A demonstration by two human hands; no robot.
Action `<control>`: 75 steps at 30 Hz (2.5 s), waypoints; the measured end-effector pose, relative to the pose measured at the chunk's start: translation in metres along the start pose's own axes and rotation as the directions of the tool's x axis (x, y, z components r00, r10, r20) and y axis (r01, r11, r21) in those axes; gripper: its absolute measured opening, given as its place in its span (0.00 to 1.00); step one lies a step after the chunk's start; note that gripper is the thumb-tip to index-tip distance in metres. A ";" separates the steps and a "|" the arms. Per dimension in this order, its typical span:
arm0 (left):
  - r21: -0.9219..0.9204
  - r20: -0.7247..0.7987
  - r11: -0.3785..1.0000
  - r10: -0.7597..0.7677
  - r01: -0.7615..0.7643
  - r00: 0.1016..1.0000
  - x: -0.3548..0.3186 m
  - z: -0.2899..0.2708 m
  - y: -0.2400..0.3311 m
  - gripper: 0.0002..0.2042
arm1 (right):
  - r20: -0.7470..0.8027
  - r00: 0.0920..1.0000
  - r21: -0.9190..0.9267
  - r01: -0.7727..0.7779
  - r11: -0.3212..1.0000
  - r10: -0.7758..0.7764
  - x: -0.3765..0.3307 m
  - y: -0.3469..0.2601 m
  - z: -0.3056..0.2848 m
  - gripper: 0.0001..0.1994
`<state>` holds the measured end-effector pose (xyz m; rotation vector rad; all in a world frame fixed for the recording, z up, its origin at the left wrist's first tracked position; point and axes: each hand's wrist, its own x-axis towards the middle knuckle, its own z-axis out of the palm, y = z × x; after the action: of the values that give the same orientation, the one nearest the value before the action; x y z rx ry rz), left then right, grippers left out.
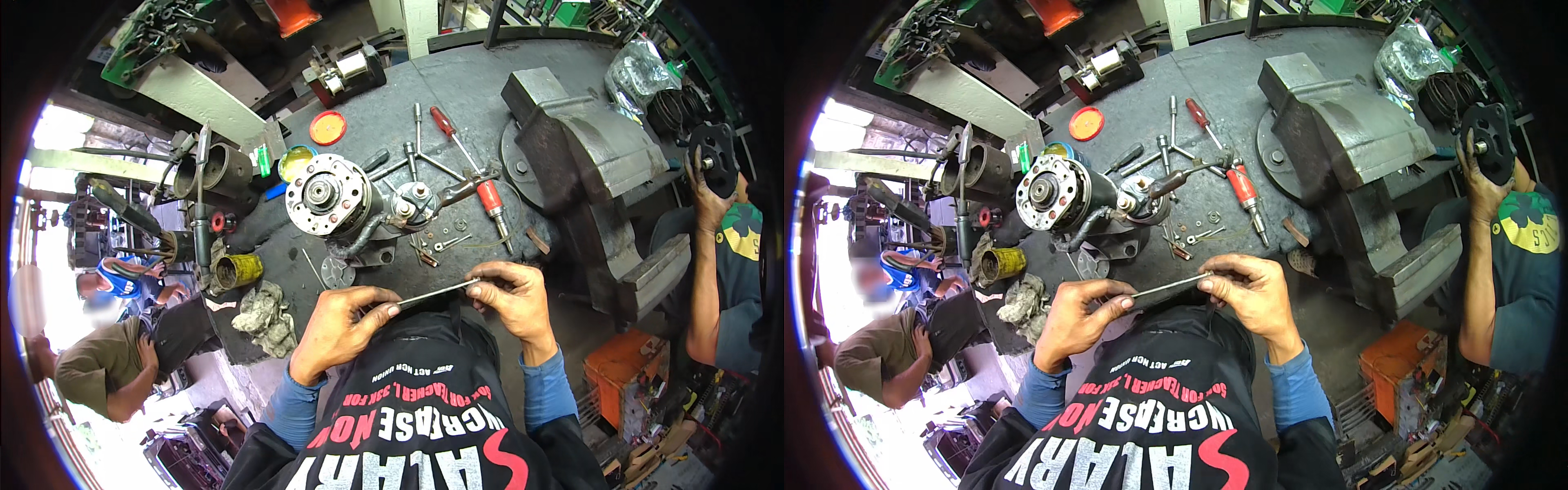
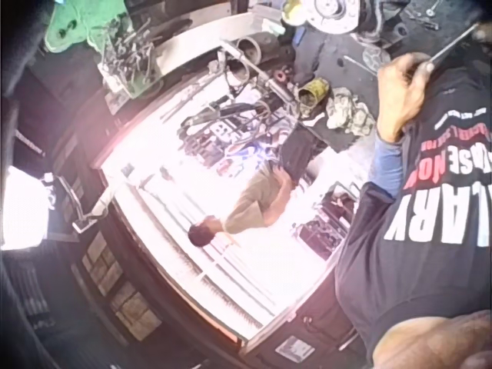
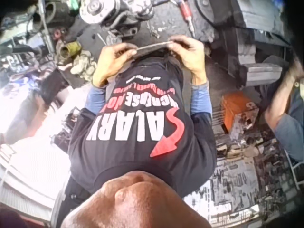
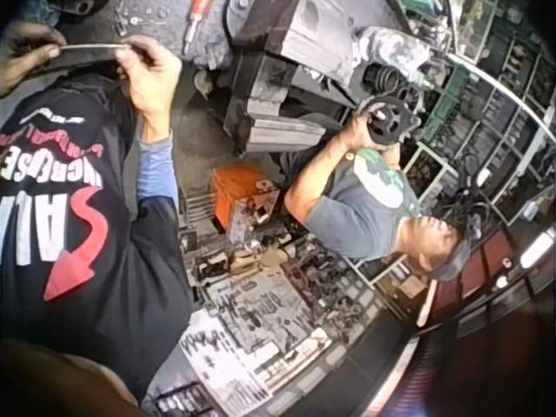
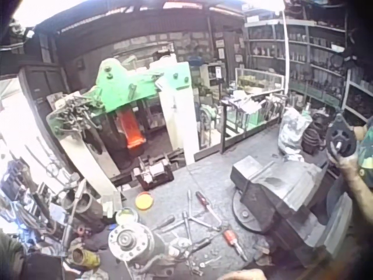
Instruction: The person assembles a small electric motor by hand, inserting brushes and springs, fitting the stator and rotor, and tightening screws. They wipe parts with a rag and apply grease from a container before final assembly.
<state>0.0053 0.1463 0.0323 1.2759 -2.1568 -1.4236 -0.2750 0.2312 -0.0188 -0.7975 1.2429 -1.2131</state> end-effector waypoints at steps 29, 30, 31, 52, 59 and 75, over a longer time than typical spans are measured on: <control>-0.101 -0.012 0.977 0.188 -0.188 0.982 0.036 0.068 -0.013 0.17 | -0.162 0.982 -0.090 0.080 0.993 -0.093 0.005 0.023 0.026 0.10; -0.146 -0.046 0.969 0.194 -0.199 0.980 0.035 0.071 -0.019 0.17 | -0.163 0.983 -0.089 0.070 0.994 -0.084 0.005 0.025 0.027 0.10; -0.197 0.000 0.973 0.120 -0.118 0.993 0.035 0.070 -0.018 0.17 | -0.152 0.983 -0.107 0.085 0.991 -0.100 0.007 0.028 0.023 0.11; -0.426 0.566 0.902 0.212 0.063 0.796 -0.016 0.063 -0.068 0.12 | -0.251 0.900 -0.549 0.171 0.818 -0.357 -0.124 0.051 0.092 0.14; -0.190 0.697 0.937 0.339 -0.293 0.632 -0.033 0.121 -0.056 0.12 | -0.519 0.750 -0.587 0.035 0.809 -0.410 -0.234 0.087 0.100 0.16; -0.200 0.977 0.931 0.211 -0.304 0.003 -0.240 0.437 0.138 0.14 | -0.998 0.001 -0.056 -0.172 0.983 -0.057 -0.589 0.211 0.056 0.22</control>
<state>-0.1994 0.6196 -0.0072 -0.6296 -2.8959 -2.4361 -0.1117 0.8368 -0.0533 0.3135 2.5878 -1.6641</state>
